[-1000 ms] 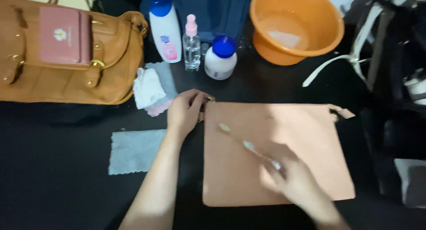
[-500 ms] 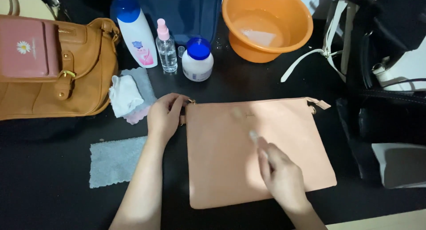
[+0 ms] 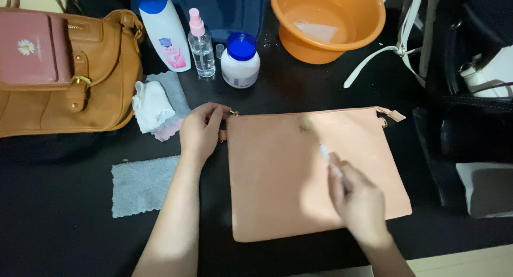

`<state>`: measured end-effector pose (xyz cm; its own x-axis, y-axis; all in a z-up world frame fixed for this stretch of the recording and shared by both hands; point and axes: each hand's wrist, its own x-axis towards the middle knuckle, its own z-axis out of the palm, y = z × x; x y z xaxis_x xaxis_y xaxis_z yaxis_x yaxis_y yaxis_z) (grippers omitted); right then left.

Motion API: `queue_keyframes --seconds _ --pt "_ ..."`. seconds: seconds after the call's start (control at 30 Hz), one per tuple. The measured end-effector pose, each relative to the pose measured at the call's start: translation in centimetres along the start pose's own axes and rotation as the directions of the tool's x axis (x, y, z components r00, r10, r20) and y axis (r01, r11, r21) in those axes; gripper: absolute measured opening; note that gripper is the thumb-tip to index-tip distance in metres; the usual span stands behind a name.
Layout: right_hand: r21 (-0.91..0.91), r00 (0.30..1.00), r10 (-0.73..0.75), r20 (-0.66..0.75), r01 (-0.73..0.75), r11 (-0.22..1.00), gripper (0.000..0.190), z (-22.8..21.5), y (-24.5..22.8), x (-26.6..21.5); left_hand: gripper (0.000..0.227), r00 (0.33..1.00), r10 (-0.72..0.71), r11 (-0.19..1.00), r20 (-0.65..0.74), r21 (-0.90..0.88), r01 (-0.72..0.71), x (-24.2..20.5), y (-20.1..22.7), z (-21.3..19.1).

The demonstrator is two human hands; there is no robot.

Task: The person is cleaning a pink pouch by scrubbing its surface with a toothbrush dipped in soapy water.

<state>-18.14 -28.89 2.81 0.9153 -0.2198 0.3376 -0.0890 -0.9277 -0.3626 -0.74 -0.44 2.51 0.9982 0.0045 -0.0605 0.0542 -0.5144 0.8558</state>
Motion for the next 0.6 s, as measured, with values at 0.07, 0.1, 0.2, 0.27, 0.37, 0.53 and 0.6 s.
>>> queue_keyframes --seconds 0.07,0.1,0.2,0.27,0.37,0.53,0.6 --pt "0.234 0.974 -0.162 0.157 0.122 0.964 0.023 -0.3 -1.2 -0.7 0.034 1.000 0.005 1.000 0.008 0.006 -0.005 0.2 -0.3 0.2" --pt "0.236 0.974 -0.160 0.159 0.120 0.964 0.023 0.0 -0.1 -0.5 0.034 1.000 0.004 1.000 0.009 0.008 -0.004 0.2 -0.2 0.1" --pt "0.231 0.981 0.076 0.180 -0.117 0.966 0.040 0.1 1.6 0.2 0.034 1.000 0.017 1.000 0.005 0.018 -0.017 0.1 -0.1 0.1" --pt "0.007 0.981 0.180 0.078 -0.181 0.983 0.032 -0.7 0.5 1.0 0.034 1.000 0.008 1.000 0.015 0.002 -0.008 0.0 0.1 0.0" --pt "0.342 0.953 -0.144 0.268 0.045 0.938 0.044 -1.5 -1.5 0.0 0.035 0.999 -0.035 0.999 0.021 0.000 0.035 -0.2 0.7 -0.2" --pt "0.212 0.963 0.135 0.235 -0.186 0.959 0.034 -0.5 2.1 0.7 0.035 0.999 0.052 0.999 -0.014 0.014 -0.052 0.1 -0.4 0.2" --pt "0.124 0.979 0.139 0.151 -0.158 0.980 0.032 -1.3 0.7 0.8 0.035 0.999 0.044 0.999 -0.013 0.015 -0.043 0.2 -0.6 0.2"
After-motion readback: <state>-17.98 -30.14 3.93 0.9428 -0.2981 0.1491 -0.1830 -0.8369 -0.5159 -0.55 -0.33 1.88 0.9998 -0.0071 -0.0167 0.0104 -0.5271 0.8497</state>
